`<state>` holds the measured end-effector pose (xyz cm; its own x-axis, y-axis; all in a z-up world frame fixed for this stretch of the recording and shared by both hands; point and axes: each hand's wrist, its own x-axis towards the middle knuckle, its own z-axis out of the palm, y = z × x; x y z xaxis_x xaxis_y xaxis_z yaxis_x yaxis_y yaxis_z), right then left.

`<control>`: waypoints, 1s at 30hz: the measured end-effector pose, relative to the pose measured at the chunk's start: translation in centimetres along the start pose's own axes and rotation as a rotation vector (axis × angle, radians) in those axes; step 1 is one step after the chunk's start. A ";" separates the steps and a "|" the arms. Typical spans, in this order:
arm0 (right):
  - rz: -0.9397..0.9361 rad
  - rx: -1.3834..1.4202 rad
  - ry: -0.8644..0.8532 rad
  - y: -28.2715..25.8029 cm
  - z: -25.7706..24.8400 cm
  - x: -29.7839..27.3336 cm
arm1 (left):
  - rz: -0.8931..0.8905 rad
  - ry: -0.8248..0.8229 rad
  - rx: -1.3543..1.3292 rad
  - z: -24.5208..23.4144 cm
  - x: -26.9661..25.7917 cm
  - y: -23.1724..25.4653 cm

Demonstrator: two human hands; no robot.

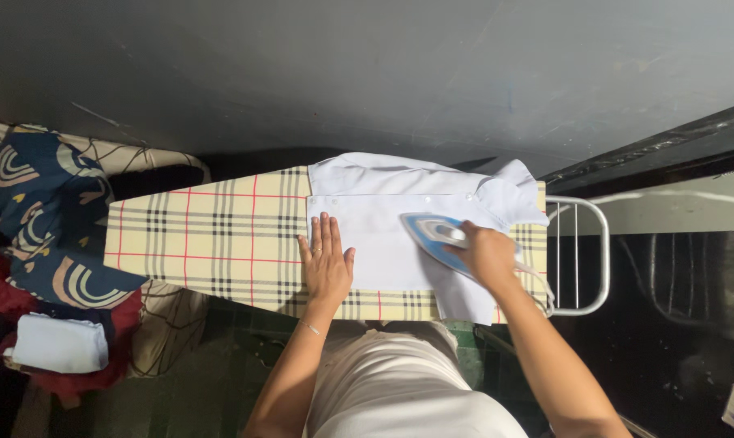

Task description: The person irons a white shirt on a plaid ironing board, smoothing the fabric and using a blue and white iron to press the sleeves, collar, and body. After ironing, the person folds the shirt and places it on a nearby bed.

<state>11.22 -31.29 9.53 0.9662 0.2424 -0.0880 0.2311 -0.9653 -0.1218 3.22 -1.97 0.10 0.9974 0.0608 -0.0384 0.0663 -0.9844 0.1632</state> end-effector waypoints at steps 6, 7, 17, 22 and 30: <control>-0.117 -0.010 0.028 -6.0 1.2 3.0 | -0.016 0.011 -0.004 0.1 -0.4 -0.4; -0.131 -0.013 0.044 -7.0 1.5 3.5 | -0.014 0.013 -0.012 0.1 -0.5 -0.4; -0.133 -0.035 0.037 -10.0 1.4 7.1 | -0.017 0.007 0.033 0.5 -0.4 -0.3; -0.080 -0.074 0.053 -5.8 0.4 4.1 | -0.017 -0.004 0.059 0.5 -0.5 -0.2; 0.124 -0.160 0.019 3.2 -1.3 -1.2 | -0.018 -0.013 0.085 0.5 -0.3 -0.1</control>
<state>10.98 -34.84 10.54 0.9900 0.1203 -0.0740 0.1239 -0.9912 0.0473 2.87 -1.98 -0.38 0.9956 0.0774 -0.0535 0.0815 -0.9936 0.0778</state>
